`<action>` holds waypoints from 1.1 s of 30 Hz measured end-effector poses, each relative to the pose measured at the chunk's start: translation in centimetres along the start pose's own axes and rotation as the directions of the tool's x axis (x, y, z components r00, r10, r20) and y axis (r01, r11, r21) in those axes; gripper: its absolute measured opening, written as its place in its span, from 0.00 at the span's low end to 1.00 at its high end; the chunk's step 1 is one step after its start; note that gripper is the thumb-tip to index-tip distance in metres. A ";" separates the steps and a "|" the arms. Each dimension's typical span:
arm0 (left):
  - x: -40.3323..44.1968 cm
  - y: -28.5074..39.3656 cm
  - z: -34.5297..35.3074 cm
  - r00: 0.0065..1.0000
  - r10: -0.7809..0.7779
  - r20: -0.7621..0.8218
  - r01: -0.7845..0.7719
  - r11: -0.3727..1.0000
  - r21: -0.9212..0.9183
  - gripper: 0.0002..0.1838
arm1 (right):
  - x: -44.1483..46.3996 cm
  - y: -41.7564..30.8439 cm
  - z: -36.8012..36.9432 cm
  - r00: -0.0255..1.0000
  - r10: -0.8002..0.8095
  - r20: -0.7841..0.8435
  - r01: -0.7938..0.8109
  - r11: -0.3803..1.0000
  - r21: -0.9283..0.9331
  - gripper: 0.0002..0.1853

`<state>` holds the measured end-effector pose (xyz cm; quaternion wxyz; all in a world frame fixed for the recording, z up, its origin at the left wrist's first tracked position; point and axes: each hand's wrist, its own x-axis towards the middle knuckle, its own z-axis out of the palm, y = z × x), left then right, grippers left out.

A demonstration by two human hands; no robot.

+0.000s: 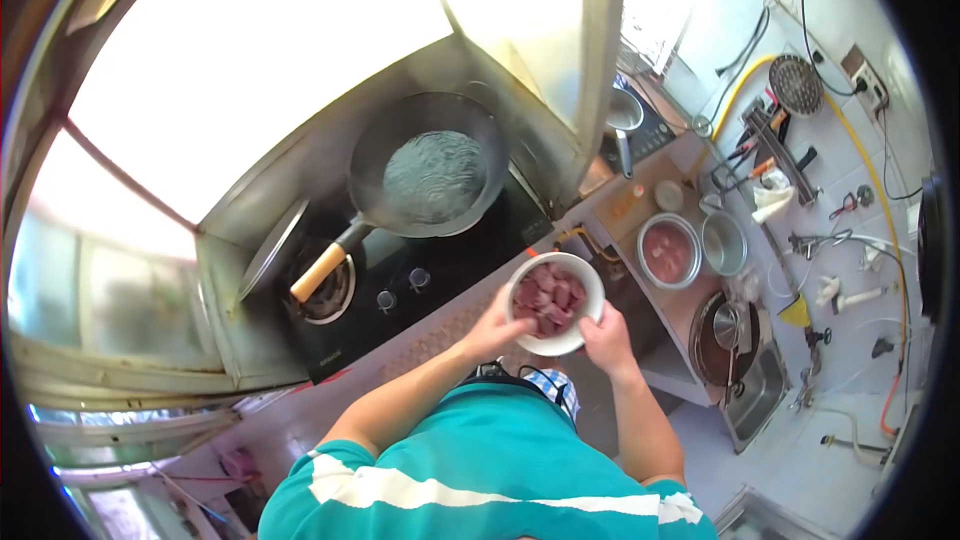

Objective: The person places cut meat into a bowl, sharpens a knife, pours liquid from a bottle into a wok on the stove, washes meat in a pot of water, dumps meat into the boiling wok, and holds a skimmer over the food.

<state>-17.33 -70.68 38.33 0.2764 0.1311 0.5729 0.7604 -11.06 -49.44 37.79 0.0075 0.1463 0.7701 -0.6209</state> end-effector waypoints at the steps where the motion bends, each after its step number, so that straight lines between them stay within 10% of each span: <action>1: -0.4 0.4 -1.3 0.995 0.000 -0.097 -0.005 0.999 -0.049 0.37 | 0.0 -2.4 1.3 0.992 0.064 0.109 -0.073 0.994 0.081 0.16; 6: -3.0 13.0 -4.3 0.966 -0.001 -0.258 -0.045 0.984 -0.173 0.33 | -0.8 -7.8 5.2 0.943 -0.033 0.331 -0.048 0.971 0.235 0.31; 12: 2.7 14.7 -12.2 0.724 0.108 -0.681 0.175 0.927 0.333 0.29 | -0.8 -6.7 3.4 0.963 -0.071 0.261 -0.011 0.954 0.300 0.30; 18: 7.8 14.6 -15.2 0.594 0.217 -0.775 0.614 0.499 0.611 0.47 | -0.6 -3.8 -1.4 0.987 0.013 0.161 -0.067 0.940 0.335 0.27; 28: 9.5 13.0 -14.9 0.578 0.395 -0.715 0.626 0.347 0.698 0.38 | 2.5 -3.0 -5.4 0.984 0.024 0.177 -0.081 0.943 0.324 0.25; 33: 9.5 13.6 -16.2 0.601 0.696 -0.393 0.549 -0.002 0.836 0.37 | 4.6 -4.1 -5.3 0.962 0.015 0.273 -0.085 0.965 0.247 0.25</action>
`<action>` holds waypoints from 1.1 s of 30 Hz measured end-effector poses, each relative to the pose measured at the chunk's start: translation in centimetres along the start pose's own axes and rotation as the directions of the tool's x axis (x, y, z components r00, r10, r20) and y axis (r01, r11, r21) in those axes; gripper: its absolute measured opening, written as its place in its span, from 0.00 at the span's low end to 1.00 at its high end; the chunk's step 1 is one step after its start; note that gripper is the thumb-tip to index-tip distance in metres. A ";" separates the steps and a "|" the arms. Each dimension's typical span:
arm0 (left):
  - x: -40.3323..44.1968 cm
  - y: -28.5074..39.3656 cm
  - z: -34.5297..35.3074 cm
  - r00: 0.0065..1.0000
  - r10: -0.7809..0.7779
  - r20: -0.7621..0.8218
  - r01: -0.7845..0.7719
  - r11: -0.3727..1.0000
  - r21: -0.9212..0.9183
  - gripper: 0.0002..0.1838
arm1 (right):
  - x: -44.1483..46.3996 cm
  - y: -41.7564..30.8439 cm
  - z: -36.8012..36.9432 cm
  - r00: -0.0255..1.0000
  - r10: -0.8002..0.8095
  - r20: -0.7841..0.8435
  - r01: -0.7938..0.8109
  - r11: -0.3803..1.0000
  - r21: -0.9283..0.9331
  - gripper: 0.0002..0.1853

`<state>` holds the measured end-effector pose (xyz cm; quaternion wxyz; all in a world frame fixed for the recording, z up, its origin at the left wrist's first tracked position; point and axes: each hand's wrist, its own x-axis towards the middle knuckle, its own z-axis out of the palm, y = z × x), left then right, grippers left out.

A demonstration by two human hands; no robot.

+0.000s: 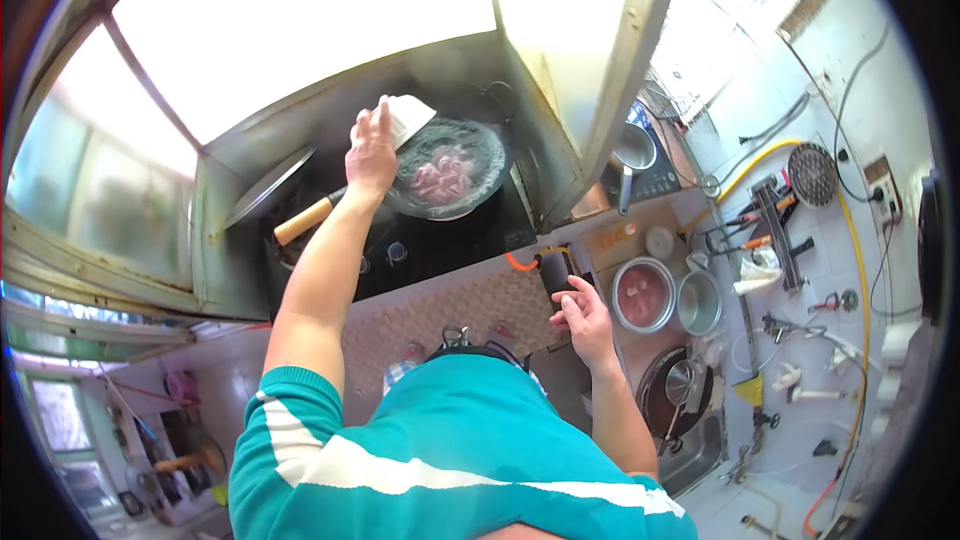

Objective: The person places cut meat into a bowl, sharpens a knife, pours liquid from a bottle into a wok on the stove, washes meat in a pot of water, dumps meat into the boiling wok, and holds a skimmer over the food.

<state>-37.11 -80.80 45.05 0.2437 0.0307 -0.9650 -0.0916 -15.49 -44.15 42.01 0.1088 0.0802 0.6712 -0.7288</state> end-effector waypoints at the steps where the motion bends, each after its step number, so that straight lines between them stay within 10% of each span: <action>1: 0.4 -0.8 -0.5 0.995 0.095 -0.019 -0.094 0.994 0.046 0.38 | 0.3 0.0 0.2 1.000 -0.002 0.023 0.003 1.000 -0.024 0.24; 4: 1.3 -2.8 -3.7 0.966 0.240 -0.095 -0.238 0.971 0.036 0.39 | 1.5 0.2 1.4 0.998 0.004 0.066 0.002 0.995 -0.095 0.22; 9: -4.0 -4.9 -8.9 0.935 -0.219 -0.278 0.053 0.864 -0.501 0.40 | 3.6 -1.2 7.6 0.986 -0.005 0.167 0.041 0.976 -0.214 0.17; 11: -8.6 -7.6 -9.6 0.902 -0.418 -0.108 0.193 0.615 -0.765 0.38 | 5.1 -2.6 11.8 0.970 -0.066 0.236 0.123 0.964 -0.235 0.14; 13: -14.3 -9.3 -10.9 0.824 -0.551 0.131 0.204 0.072 -0.976 0.37 | 6.9 -5.2 17.1 0.937 -0.168 0.306 0.272 0.901 -0.339 0.12; 15: -20.7 -10.8 -13.2 0.627 -0.623 0.467 0.297 -0.363 -0.883 0.34 | 10.0 -6.8 23.0 0.811 -0.387 0.439 0.571 0.685 -0.452 0.11; 17: -26.6 -12.8 -13.8 0.490 -0.643 0.588 0.302 -0.508 -0.807 0.28 | 12.9 -9.0 30.2 0.639 -0.495 0.589 0.769 0.443 -0.461 0.12; 21: -34.6 -17.1 -13.6 0.264 -0.607 0.750 0.424 -0.625 -0.655 0.26 | 18.5 -8.2 43.6 0.425 -0.381 0.821 0.872 -0.070 -0.484 0.20; 26: -36.4 -21.9 -8.9 0.226 -0.573 0.788 0.415 -0.675 -0.610 0.26 | 22.2 -4.3 52.2 0.553 0.099 0.827 0.780 -0.411 -0.472 0.14; 33: -33.6 -24.3 -4.3 0.209 -0.587 0.782 0.472 -0.640 -0.606 0.23 | 22.0 -4.3 50.3 0.336 -0.074 0.939 0.834 -0.441 -0.333 0.08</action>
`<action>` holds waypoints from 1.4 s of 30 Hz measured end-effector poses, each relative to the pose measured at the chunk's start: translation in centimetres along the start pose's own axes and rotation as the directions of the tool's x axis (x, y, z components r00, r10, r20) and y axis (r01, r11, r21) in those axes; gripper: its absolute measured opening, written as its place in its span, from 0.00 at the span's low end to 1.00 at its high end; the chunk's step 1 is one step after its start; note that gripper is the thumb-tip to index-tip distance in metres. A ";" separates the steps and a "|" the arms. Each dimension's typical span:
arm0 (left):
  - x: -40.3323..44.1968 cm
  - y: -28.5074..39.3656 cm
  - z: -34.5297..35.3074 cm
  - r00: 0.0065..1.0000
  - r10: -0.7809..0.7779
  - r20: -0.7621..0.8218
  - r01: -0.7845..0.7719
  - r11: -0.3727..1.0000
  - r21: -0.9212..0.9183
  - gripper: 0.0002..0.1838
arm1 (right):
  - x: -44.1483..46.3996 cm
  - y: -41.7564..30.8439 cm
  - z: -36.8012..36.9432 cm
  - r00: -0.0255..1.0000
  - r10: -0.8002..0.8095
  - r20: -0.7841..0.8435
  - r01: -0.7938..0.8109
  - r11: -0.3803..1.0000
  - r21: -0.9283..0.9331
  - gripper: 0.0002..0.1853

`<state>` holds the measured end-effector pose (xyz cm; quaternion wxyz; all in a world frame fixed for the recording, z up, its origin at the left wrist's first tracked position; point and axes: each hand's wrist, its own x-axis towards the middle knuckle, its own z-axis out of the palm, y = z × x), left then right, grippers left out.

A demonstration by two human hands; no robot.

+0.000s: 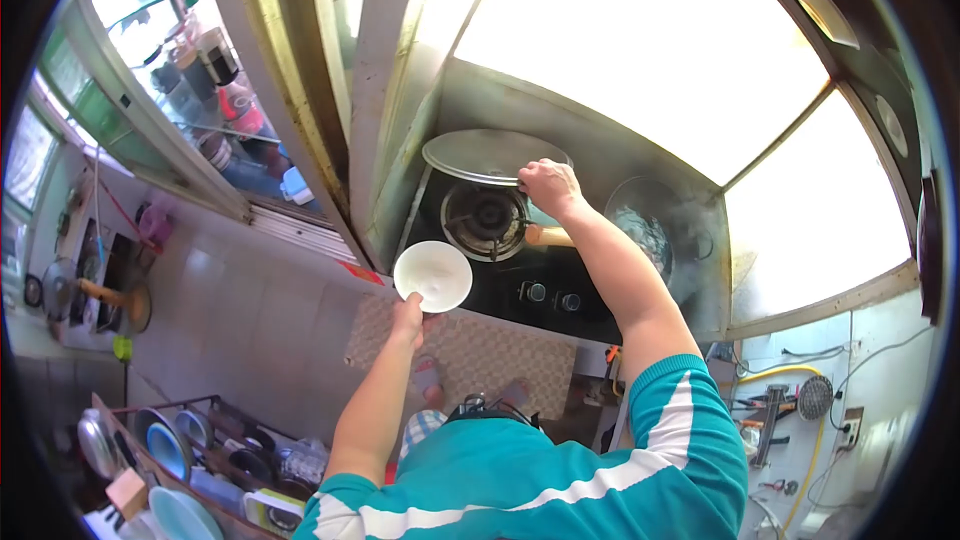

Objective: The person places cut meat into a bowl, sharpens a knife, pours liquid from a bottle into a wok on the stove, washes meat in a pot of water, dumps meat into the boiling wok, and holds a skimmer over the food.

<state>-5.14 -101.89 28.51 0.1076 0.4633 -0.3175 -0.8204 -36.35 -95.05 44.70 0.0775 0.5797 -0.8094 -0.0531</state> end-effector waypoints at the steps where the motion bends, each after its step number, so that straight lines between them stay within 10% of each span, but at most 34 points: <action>1: 0.3 0.1 0.1 1.000 0.015 -0.014 -0.014 1.000 0.024 0.23 | -0.8 0.0 -0.6 0.999 -0.026 -0.035 0.025 1.000 -0.011 0.08; 20: 1.1 1.2 -2.1 0.946 0.307 0.101 -0.323 0.874 0.363 0.29 | -20.0 -2.2 -17.6 0.902 0.022 -0.431 -0.088 0.987 -0.134 0.05; 24: -1.5 0.6 -4.9 0.758 0.618 0.208 -0.652 0.708 0.271 0.19 | -25.4 -2.6 -20.3 0.865 0.131 -0.485 -0.186 0.980 -0.067 0.08; 30: -7.5 -1.5 -6.3 0.224 0.838 0.497 -0.969 0.137 0.206 0.13 | -38.7 -9.9 -21.1 0.836 0.027 -0.548 -0.213 0.936 -0.280 0.10; 32: -9.5 -5.7 -6.3 0.136 0.817 0.560 -0.990 0.091 0.108 0.12 | -44.2 -13.8 -15.4 0.550 0.336 -0.765 -0.521 0.854 0.001 0.12; 34: -10.6 -11.3 -6.3 0.149 0.764 0.628 -0.989 0.118 0.091 0.12 | -51.3 -16.2 -12.2 0.456 0.598 -0.659 -0.380 0.800 0.463 0.13; 37: -13.3 -18.5 -5.6 0.204 0.585 0.785 -0.973 0.206 0.099 0.11 | -61.6 -19.1 -7.2 0.446 0.686 -0.574 -0.371 0.726 0.580 0.14; 38: -14.1 -20.9 -4.5 0.248 0.477 0.843 -0.953 0.277 0.123 0.11 | -64.4 -17.6 -4.8 0.459 0.563 -0.688 -0.135 0.809 0.572 0.08; 39: -15.2 -23.5 -3.1 0.258 0.384 0.887 -0.926 0.360 0.113 0.16 | -67.6 -19.3 -4.1 0.480 0.644 -0.596 -0.520 0.756 0.398 0.03; 40: -16.5 -26.3 -1.9 0.233 0.312 0.921 -0.919 0.380 0.104 0.16 | -69.8 -21.1 -2.7 0.452 0.762 -0.464 -0.510 0.647 0.566 0.09; 42: -18.5 -32.0 0.2 0.188 -0.043 0.981 -0.715 0.679 0.167 0.26 | -73.9 -23.6 2.1 0.569 0.467 -0.677 -0.483 0.856 0.185 0.10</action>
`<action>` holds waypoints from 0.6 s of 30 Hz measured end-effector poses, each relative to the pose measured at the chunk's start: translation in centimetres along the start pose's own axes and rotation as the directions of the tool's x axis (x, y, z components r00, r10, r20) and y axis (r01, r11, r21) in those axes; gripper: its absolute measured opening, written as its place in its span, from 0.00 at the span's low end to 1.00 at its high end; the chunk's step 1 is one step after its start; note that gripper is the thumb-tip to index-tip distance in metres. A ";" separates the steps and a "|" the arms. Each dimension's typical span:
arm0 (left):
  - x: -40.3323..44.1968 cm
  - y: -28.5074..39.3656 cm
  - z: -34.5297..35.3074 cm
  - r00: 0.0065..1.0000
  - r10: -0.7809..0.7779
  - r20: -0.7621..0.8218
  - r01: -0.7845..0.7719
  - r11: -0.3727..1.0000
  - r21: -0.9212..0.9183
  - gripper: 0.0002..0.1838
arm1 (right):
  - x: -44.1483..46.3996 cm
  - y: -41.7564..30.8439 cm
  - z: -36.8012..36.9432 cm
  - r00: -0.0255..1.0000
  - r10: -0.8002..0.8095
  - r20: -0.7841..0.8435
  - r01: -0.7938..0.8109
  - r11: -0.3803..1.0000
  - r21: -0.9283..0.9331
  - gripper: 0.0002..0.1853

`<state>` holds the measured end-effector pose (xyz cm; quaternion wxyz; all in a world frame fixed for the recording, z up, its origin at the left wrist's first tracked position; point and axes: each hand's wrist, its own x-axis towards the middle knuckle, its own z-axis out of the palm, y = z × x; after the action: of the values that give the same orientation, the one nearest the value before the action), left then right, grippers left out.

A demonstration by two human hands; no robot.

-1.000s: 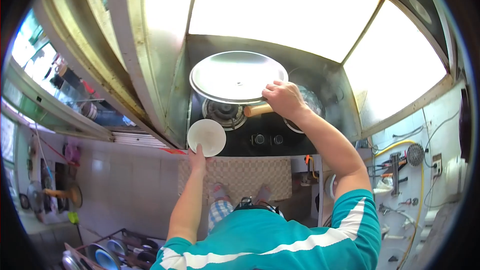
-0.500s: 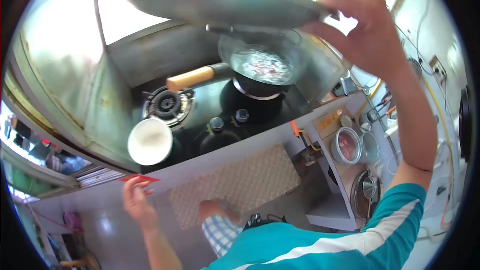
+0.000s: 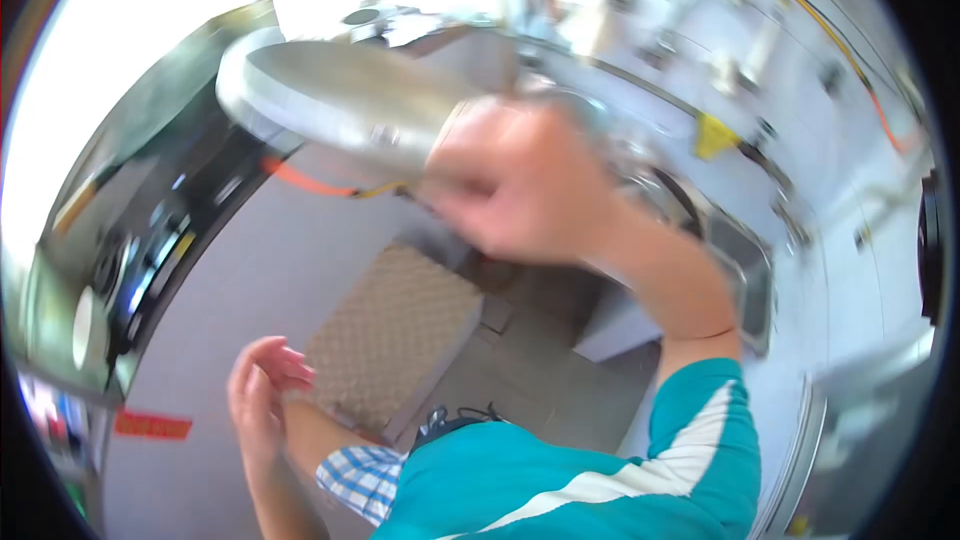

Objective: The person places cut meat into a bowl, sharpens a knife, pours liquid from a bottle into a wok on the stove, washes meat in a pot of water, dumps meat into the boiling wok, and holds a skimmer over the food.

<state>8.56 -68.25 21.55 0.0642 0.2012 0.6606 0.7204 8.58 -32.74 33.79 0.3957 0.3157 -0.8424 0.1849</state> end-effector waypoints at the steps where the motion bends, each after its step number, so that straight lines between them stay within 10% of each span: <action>1: 1.1 -0.6 3.4 0.997 -0.006 0.083 0.007 1.000 -0.009 0.26 | -3.6 -0.9 0.3 0.999 0.028 0.044 -0.022 0.993 -0.118 0.13; 4: 1.7 -3.6 11.9 0.951 -0.063 0.301 0.116 0.980 -0.162 0.36 | -12.1 -3.7 0.3 0.955 0.180 0.234 -0.135 0.971 -0.196 0.06; 7: 2.1 -7.2 17.4 0.782 -0.448 0.433 0.596 0.741 -0.309 0.33 | -19.0 -6.0 1.0 0.932 0.272 0.238 -0.201 0.938 -0.283 0.05; 13: 0.8 -14.7 23.6 0.702 -0.545 0.459 0.703 0.634 -0.321 0.17 | -27.0 -7.4 1.5 0.802 0.465 0.374 -0.336 0.870 -0.361 0.10; 18: 2.8 -17.7 26.3 0.607 -0.594 0.528 0.782 0.562 -0.268 0.17 | -29.8 -7.7 -5.4 0.639 0.721 0.268 -0.689 0.692 -0.217 0.33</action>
<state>12.85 -40.77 6.00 0.5193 0.0332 0.4615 0.7185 31.30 -23.87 14.26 0.1587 -0.0306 -0.9600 0.2284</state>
